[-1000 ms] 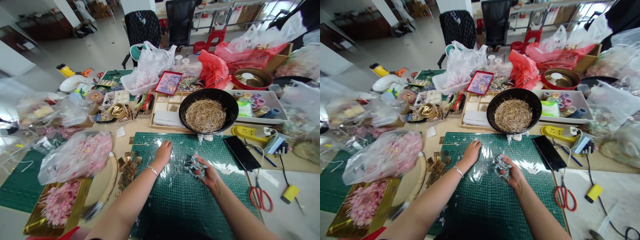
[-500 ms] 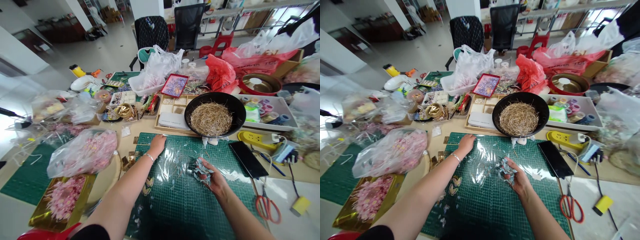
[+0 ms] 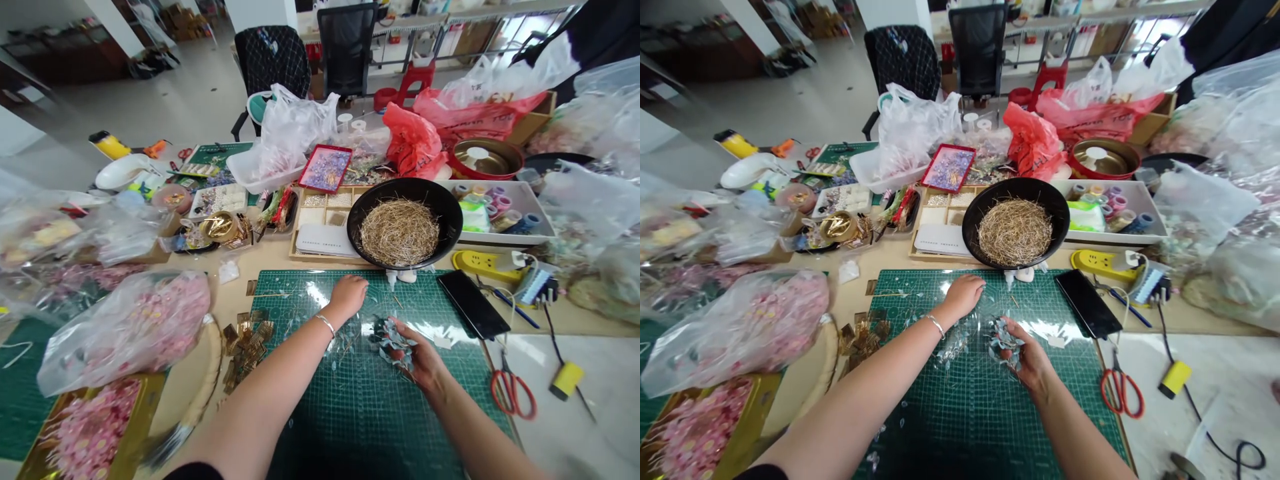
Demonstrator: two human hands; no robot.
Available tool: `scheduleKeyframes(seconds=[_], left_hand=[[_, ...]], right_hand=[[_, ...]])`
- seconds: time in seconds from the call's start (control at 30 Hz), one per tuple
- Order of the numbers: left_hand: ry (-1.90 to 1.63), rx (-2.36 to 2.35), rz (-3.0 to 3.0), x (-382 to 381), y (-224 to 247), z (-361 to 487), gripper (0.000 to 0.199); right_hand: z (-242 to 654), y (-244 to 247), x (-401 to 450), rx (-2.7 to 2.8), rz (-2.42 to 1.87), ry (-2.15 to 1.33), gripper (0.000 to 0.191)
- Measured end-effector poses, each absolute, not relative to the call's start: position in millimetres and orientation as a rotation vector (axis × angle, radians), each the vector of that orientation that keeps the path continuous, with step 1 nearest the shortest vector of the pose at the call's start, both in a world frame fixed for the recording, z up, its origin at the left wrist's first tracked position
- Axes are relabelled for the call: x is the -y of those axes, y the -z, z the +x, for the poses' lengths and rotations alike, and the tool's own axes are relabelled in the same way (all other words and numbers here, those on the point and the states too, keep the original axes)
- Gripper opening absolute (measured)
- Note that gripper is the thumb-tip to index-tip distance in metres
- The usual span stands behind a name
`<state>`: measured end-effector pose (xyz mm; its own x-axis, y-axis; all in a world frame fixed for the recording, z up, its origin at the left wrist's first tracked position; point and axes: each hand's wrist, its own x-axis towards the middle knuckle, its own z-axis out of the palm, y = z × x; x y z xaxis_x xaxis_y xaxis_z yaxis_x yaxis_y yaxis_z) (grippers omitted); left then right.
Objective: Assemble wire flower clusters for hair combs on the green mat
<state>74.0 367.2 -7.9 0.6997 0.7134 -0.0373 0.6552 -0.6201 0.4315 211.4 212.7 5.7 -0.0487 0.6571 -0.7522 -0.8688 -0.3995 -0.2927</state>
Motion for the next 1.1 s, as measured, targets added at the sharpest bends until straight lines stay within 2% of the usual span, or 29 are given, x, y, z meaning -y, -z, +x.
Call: scheduleKeyframes(seconds=[0.2,0.37,0.57,0.7,0.8,0.97,1.1], left_hand=[[-0.094,-0.959,2.503,-337,15,69,0.030],[-0.077,-1.023,2.403,-346,15,62,0.030],[-0.239,-1.060,2.237,-334,-30,63,0.027],[-0.303,-0.807,2.371,-301,-50,73,0.023],[-0.257,-0.671,2.557,-285,-47,77,0.020],[-0.226,-0.584,2.683,-269,-44,71,0.019],[-0.351,-0.543,2.637,-263,-61,61,0.024]], right_hand=[[216,-5,-212,-0.307,-1.058,-1.655,0.021],[214,-8,-221,-0.305,-1.074,-1.671,0.021],[204,-6,-229,-0.305,-1.055,-1.700,0.022],[193,-9,-237,-0.322,-1.034,-1.734,0.005],[190,-11,-237,-0.331,-1.021,-1.779,0.015],[194,-6,-227,-0.329,-1.017,-1.777,0.021],[201,-5,-224,-0.284,-0.993,-1.784,0.032]])
